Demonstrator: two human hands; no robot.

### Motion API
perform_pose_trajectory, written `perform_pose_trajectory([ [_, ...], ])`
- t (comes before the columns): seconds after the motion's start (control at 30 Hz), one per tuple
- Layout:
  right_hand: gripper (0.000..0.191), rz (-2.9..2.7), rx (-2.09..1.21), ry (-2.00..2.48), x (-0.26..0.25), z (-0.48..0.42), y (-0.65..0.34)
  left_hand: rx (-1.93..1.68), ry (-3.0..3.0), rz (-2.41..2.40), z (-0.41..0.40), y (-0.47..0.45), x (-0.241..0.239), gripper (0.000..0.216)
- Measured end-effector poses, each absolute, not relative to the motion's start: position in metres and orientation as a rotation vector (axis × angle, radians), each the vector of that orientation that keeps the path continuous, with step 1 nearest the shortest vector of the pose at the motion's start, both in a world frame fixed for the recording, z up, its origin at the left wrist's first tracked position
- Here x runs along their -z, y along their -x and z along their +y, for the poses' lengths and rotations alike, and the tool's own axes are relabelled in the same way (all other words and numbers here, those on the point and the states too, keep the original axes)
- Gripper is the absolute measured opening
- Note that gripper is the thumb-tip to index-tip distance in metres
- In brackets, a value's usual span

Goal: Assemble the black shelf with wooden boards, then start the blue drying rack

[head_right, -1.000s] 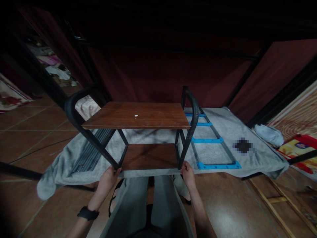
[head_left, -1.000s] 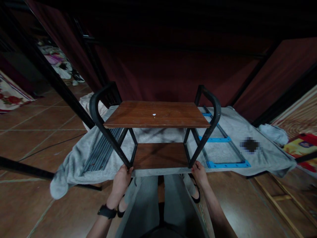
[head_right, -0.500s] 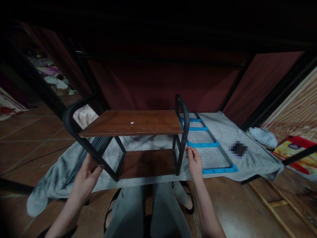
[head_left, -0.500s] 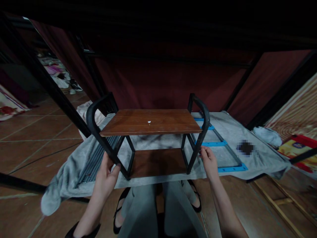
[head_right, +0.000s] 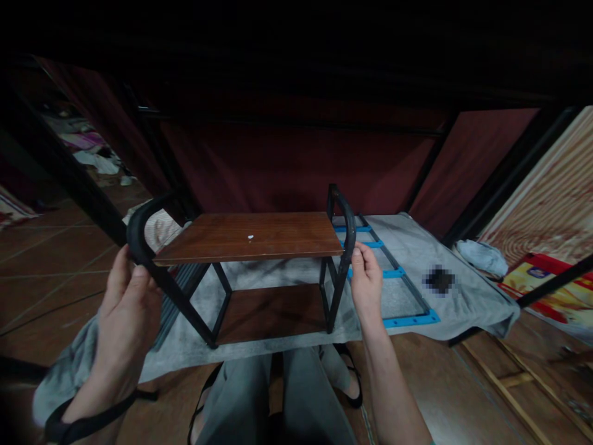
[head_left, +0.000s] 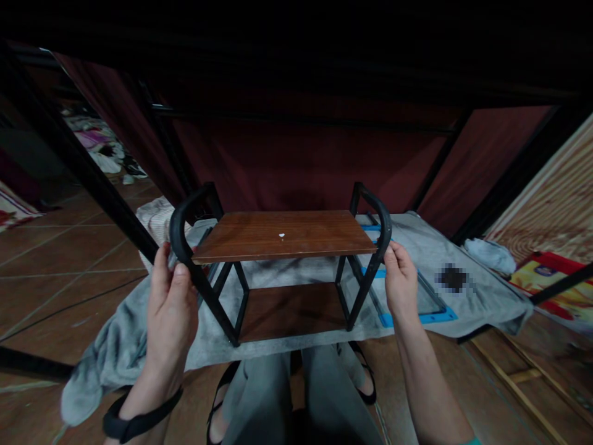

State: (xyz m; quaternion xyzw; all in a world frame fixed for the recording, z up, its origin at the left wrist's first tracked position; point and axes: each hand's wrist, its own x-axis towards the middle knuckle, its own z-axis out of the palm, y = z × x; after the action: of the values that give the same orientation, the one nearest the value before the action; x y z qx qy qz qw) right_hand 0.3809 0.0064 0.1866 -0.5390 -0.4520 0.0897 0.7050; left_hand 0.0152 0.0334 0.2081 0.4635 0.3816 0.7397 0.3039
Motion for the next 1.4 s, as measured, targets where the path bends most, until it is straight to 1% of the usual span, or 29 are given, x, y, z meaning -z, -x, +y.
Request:
perform_pose_trajectory([
  [0.13, 0.035, -0.974, -0.209, 1.154, -0.192, 0.001, -0.379, -2.1, -1.239, 0.894, 0.036, -0.027, -0.225, 0.029],
  [0.4, 0.029, -0.968, -0.154, 1.143, -0.199, -0.004, -0.379, -2.138, -1.155, 0.956, 0.047, -0.022, -0.218, 0.02],
  [0.63, 0.03, -0.984, -0.143, 1.146, -0.199, -0.001, -0.382, -2.115, -1.012, 0.91, 0.05, -0.016, -0.219, 0.027],
  [0.83, 0.03, -1.043, -0.089, 1.175, -0.202, -0.003, -0.387, -2.064, -1.039, 0.942, 0.05, -0.012, -0.216, 0.022],
  [0.97, 0.03, -1.102, -0.063, 1.204, -0.205, -0.004, -0.389, -2.059, -1.017, 0.944, 0.049, -0.01, -0.219, 0.024],
  [1.07, 0.03, -1.118, -0.077, 1.205, -0.207, -0.005, -0.388, -1.974, -1.027, 0.929, 0.049, -0.004, -0.223, 0.025],
  [1.23, 0.027, -1.149, -0.058, 1.227, -0.207, -0.008, -0.388, -1.766, -1.007, 0.921, 0.05, 0.01, -0.232, 0.034],
  [1.33, 0.027, -1.117, -0.109, 1.176, -0.204, -0.005, -0.387, -1.752, -0.982, 0.905, 0.052, 0.012, -0.233, 0.037],
  [1.4, 0.028, -1.055, -0.147, 1.131, -0.202, -0.003, -0.385, -1.757, -0.939, 0.873, 0.052, 0.011, -0.231, 0.035],
])
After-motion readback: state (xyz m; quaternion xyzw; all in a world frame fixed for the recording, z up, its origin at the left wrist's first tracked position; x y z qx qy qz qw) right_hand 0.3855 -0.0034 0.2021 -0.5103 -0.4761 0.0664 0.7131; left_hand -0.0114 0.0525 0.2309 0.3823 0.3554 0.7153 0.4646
